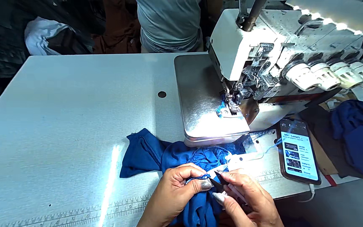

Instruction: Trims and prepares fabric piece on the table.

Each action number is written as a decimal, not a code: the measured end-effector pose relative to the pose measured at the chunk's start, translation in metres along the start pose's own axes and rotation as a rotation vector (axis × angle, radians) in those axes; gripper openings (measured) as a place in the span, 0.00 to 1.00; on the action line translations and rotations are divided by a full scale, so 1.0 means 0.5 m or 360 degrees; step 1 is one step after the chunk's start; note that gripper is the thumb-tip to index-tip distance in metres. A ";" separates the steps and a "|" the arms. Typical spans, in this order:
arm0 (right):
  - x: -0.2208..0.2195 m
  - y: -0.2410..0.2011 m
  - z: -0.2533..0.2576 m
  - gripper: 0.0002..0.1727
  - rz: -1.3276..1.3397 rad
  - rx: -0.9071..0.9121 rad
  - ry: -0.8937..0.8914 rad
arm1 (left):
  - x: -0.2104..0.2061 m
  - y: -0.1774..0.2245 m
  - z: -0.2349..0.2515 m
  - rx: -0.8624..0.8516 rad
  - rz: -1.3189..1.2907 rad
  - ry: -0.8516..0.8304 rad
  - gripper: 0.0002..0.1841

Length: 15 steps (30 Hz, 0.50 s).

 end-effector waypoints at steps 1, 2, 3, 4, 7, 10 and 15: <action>0.002 -0.005 0.000 0.16 -0.0075 -0.0010 -0.0041 | 0.000 0.000 0.000 -0.0001 0.0004 0.0003 0.05; 0.003 -0.011 0.000 0.16 -0.0140 -0.0030 -0.0072 | 0.000 0.000 0.000 -0.0003 0.0008 0.0003 0.05; 0.003 -0.016 0.000 0.16 -0.0187 -0.0060 -0.0084 | 0.000 0.000 0.000 -0.0004 0.0010 0.0002 0.04; 0.003 -0.023 0.000 0.15 -0.0223 -0.0103 -0.0085 | -0.001 0.000 0.000 -0.0001 0.0013 0.0004 0.04; 0.004 -0.039 0.002 0.14 -0.0286 -0.0218 -0.0079 | -0.001 0.003 0.000 0.0002 0.0026 0.0013 0.04; 0.006 -0.042 0.004 0.14 -0.0301 -0.0218 -0.0104 | -0.001 0.003 -0.001 0.0003 0.0028 0.0024 0.04; 0.004 -0.030 0.003 0.15 -0.0288 -0.0099 -0.0110 | -0.001 0.001 -0.001 -0.0016 0.0039 0.0013 0.04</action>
Point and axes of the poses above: each hand's wrist, its own z-axis towards the middle knuckle, its own x-axis out of the back of the hand, y = z × x, the point moved 4 cm from there along z, towards the middle knuckle, and after that the axes turned 11 degrees about z, right-handed, at the moved point
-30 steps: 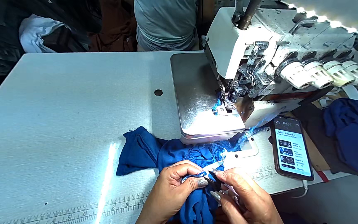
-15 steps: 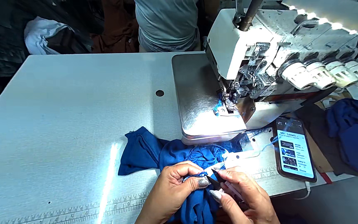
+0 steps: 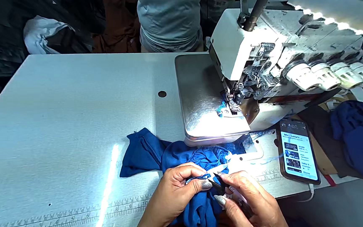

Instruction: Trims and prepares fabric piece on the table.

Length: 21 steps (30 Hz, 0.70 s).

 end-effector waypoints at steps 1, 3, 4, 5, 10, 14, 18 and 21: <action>0.000 -0.001 -0.001 0.15 -0.0002 -0.0020 0.0000 | 0.000 0.000 0.000 0.0000 0.0004 0.0000 0.04; 0.001 -0.010 -0.002 0.14 -0.0007 -0.0117 0.0013 | -0.001 0.002 0.000 -0.0001 0.0015 0.0009 0.04; 0.001 -0.013 -0.002 0.14 -0.0009 -0.0152 0.0013 | -0.002 0.002 0.000 0.0000 0.0019 0.0014 0.04; 0.000 -0.014 -0.002 0.14 -0.0009 -0.0157 0.0019 | -0.002 0.002 0.000 -0.0002 0.0023 0.0018 0.04; -0.006 -0.006 -0.002 0.16 -0.0043 -0.0042 0.0038 | -0.002 0.001 0.000 -0.0024 0.0030 0.0027 0.04; -0.004 -0.009 -0.004 0.15 -0.0031 -0.0057 0.0036 | -0.002 0.002 -0.001 -0.0006 0.0010 0.0031 0.04; -0.001 -0.014 -0.006 0.15 -0.0036 -0.0147 0.0035 | -0.002 0.003 0.000 -0.0004 0.0025 0.0037 0.04; -0.004 -0.008 -0.004 0.16 -0.0056 -0.0054 0.0023 | -0.002 0.001 -0.002 -0.0014 0.0026 0.0038 0.04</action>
Point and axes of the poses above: each hand's wrist, its own z-axis towards the middle knuckle, its own x-axis out of the back of the hand, y = z × x, the point moved 4 cm from there along z, towards the middle knuckle, and after that the axes turned 11 degrees about z, right-handed, at the moved point
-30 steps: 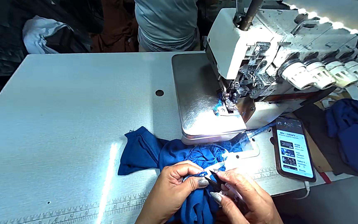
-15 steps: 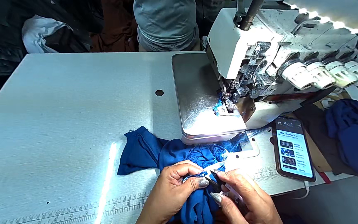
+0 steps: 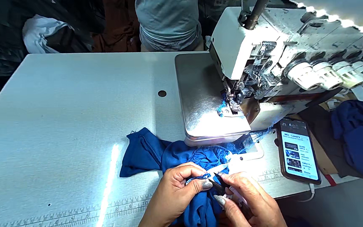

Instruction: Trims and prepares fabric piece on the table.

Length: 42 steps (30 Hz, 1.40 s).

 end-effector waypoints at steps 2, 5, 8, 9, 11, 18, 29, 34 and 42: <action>-0.001 0.001 0.001 0.16 -0.0003 0.0022 0.0005 | -0.001 -0.001 0.000 -0.0005 -0.0001 -0.0003 0.04; -0.002 0.002 0.000 0.16 0.0003 0.0018 0.0011 | -0.001 -0.001 0.000 0.0002 -0.0007 0.0001 0.04; -0.006 0.002 -0.001 0.16 0.0011 0.0005 0.0022 | -0.001 0.000 0.000 0.0010 0.0002 0.0003 0.04; -0.008 0.003 -0.001 0.16 0.0020 0.0007 0.0028 | -0.002 0.000 0.000 0.0004 0.0004 0.0001 0.04; -0.013 0.006 -0.004 0.16 0.0049 0.0007 0.0049 | -0.001 -0.001 0.000 -0.0008 0.0008 -0.0001 0.04; -0.038 0.041 -0.017 0.15 0.0395 0.0079 0.0216 | 0.001 -0.001 0.000 0.0008 -0.0053 0.0006 0.04; -0.022 0.023 -0.009 0.16 0.0240 0.0068 0.0148 | 0.001 -0.002 -0.001 0.0036 -0.0057 0.0028 0.04; -0.017 0.009 -0.007 0.14 0.0150 -0.0049 0.0133 | 0.001 0.001 0.000 0.0037 -0.0041 0.0028 0.04; -0.037 0.043 -0.007 0.16 0.0444 0.0129 0.0191 | 0.000 0.000 0.001 -0.0021 0.0011 -0.0063 0.04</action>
Point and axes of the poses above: each hand's wrist, its own z-axis towards the middle knuckle, its own x-axis out of the back of the hand, y = z × x, the point moved 4 cm from there along z, towards the middle knuckle, and after that the axes turned 11 degrees about z, right-handed, at the moved point
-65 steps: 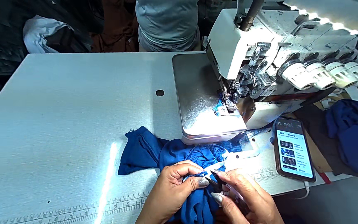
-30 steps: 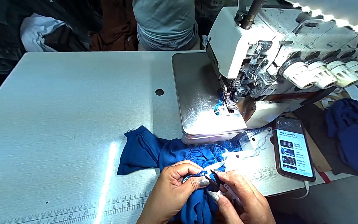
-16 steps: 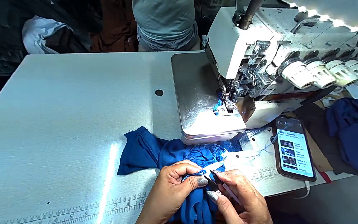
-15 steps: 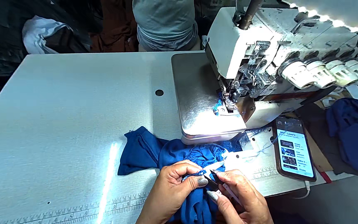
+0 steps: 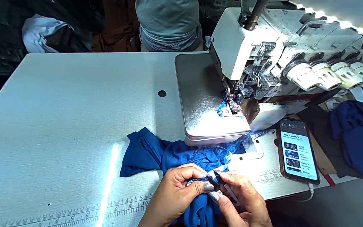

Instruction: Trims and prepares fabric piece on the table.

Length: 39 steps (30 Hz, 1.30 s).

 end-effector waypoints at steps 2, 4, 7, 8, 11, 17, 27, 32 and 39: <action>-0.003 0.007 0.000 0.16 0.0088 0.0006 0.0030 | 0.001 0.001 0.000 0.0001 -0.0014 -0.0002 0.04; 0.000 0.005 0.002 0.16 0.0080 -0.0023 0.0026 | 0.001 0.000 0.000 0.0022 -0.0039 0.0020 0.04; 0.013 -0.009 0.003 0.16 -0.0049 -0.0015 0.0014 | 0.001 -0.002 -0.001 0.0054 -0.0069 0.0055 0.04; 0.018 -0.015 0.004 0.16 -0.0115 -0.0017 -0.0007 | 0.000 -0.002 -0.001 0.0063 -0.0070 0.0061 0.05; 0.026 -0.032 0.011 0.16 -0.0254 -0.0046 -0.0103 | 0.000 -0.001 -0.001 0.0063 -0.0064 0.0067 0.04; 0.024 -0.034 0.011 0.16 -0.0278 -0.0047 -0.0131 | 0.000 0.000 -0.001 0.0049 -0.0051 0.0072 0.04; 0.022 -0.033 0.013 0.15 -0.0291 -0.0048 -0.0130 | 0.000 0.000 -0.002 0.0035 -0.0035 0.0072 0.04; 0.020 -0.035 0.012 0.16 -0.0293 -0.0057 -0.0129 | -0.001 0.001 -0.001 0.0029 -0.0025 0.0073 0.04; 0.021 -0.037 0.011 0.16 -0.0296 -0.0042 -0.0126 | 0.000 0.001 -0.001 0.0039 -0.0034 0.0083 0.04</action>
Point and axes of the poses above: each hand's wrist, its own z-axis towards the middle knuckle, its own x-axis out of the back of the hand, y = z × x, the point moved 4 cm from there along z, towards the middle knuckle, and after that the axes turned 11 degrees about z, right-handed, at the moved point
